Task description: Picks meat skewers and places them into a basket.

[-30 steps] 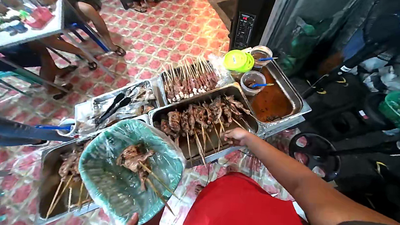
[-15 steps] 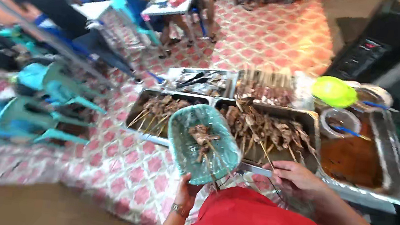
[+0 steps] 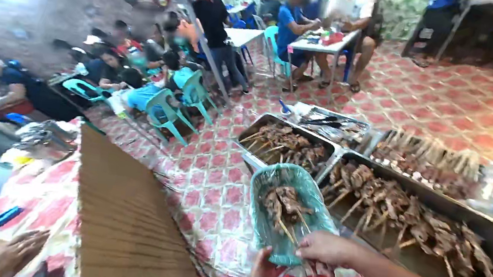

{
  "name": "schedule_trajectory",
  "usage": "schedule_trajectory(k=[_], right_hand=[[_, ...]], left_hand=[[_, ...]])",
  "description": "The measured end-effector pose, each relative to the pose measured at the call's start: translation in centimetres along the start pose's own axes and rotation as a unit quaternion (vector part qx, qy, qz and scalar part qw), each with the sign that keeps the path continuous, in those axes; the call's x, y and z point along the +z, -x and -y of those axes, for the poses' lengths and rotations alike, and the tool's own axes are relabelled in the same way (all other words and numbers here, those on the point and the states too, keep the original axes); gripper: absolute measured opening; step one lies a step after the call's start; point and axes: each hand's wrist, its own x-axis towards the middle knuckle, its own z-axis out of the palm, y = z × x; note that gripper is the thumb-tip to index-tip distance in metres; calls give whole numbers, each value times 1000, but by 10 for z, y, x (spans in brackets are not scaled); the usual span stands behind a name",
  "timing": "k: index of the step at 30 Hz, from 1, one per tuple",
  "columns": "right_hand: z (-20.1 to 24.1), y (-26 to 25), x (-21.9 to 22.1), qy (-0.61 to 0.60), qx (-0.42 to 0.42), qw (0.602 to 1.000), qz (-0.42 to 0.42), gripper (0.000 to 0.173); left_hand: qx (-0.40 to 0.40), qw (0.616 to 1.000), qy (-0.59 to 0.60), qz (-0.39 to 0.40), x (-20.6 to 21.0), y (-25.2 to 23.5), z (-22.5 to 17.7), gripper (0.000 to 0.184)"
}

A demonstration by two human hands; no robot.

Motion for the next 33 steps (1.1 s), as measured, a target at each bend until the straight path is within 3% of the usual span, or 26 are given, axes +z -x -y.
schedule_trajectory(k=[3,6,9,12,18,22,27,30,33], right_hand=[[34,-19,19,102,34,994,24,55],[62,-47,39,129,16,990,46,53],[100,-76,72,264,26,961,82,58],[130,-91,100,348,1,936,47,57],[119,-86,102,173,-152,954,-190,31],[111,-92,124,89,-159,973,-142,35],[120,-119,164,137,-242,958,-67,39],[122,-123,166,162,-250,955,-18,45],[114,-115,156,115,-244,963,-26,44]], left_hand=[[11,999,49,3,-34,5,-3,33],[36,997,61,-20,-71,11,-20,32],[62,996,38,-45,-103,22,-41,32],[83,994,35,-55,-135,28,-59,33],[80,992,62,-76,-199,51,-78,29],[84,990,64,-96,-220,61,-84,28],[85,989,77,-90,-235,62,-91,30],[88,990,63,-87,-235,65,-96,30],[81,991,63,-85,-234,66,-98,29]])
